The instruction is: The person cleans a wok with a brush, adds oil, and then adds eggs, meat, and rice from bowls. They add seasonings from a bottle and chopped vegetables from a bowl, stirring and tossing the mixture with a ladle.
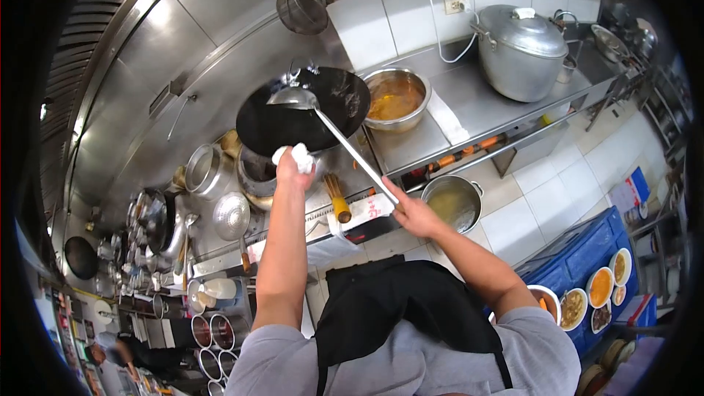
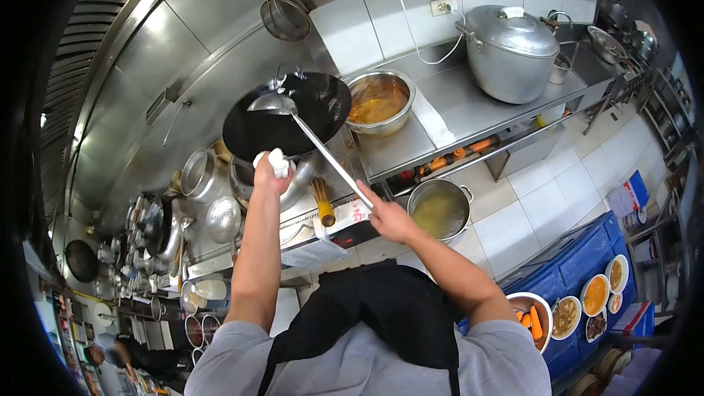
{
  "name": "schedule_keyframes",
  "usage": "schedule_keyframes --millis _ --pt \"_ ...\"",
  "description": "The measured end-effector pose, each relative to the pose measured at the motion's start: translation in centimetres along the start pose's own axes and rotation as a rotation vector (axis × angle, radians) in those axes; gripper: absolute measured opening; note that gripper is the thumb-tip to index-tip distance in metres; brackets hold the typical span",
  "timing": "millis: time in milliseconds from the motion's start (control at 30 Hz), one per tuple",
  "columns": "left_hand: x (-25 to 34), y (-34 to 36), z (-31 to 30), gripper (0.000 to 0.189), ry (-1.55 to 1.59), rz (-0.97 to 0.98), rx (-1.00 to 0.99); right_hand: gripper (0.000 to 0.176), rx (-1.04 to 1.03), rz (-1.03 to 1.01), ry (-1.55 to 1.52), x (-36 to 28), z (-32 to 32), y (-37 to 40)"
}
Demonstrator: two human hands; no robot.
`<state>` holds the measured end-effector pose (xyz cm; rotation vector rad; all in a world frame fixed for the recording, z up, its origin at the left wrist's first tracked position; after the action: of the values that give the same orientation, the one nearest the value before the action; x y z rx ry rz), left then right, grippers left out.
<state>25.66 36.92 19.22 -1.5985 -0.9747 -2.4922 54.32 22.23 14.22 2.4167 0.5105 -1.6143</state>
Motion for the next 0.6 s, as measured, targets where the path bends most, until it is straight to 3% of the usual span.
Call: schedule_keyframes --millis 100,167,333,500,567,600 --pt "-2.5 -1.5 -2.6 0.016 0.134 -0.122 -0.115 0.085 0.016 -0.029 -0.071 1.0 2.7 -0.7" --pt "-3.0 -2.5 -4.6 0.016 0.194 -0.173 -0.145 0.086 -0.072 0.085 -0.705 0.9 4.8 -1.4" --pt "-2.4 -7.0 -11.5 0.017 0.182 -0.238 -0.174 0.085 0.128 0.028 -1.27 -4.2 5.4 -3.0" --pt "-2.1 -13.9 -20.2 0.016 0.122 -0.268 -0.159 0.08 0.364 0.135 -1.269 -4.2 2.4 -8.5" --pt "-1.9 -16.1 -23.3 0.017 0.101 -0.278 -0.187 0.08 0.603 0.359 -0.851 -3.4 2.0 -10.5" --pt "-1.3 -16.4 -24.2 0.017 0.115 -0.291 -0.185 0.08 0.62 0.364 -0.843 -2.9 2.5 -11.8"
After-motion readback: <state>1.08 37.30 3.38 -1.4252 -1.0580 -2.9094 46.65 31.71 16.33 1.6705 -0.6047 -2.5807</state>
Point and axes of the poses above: each hand's wrist, its own y-axis away from the middle knuckle, its own z-axis out of the palm, x = y × z, the point moved 5 cm from there along -y, towards the middle knuckle, and after that the axes turned 9 degrees about -y, right-handed, at the moved point
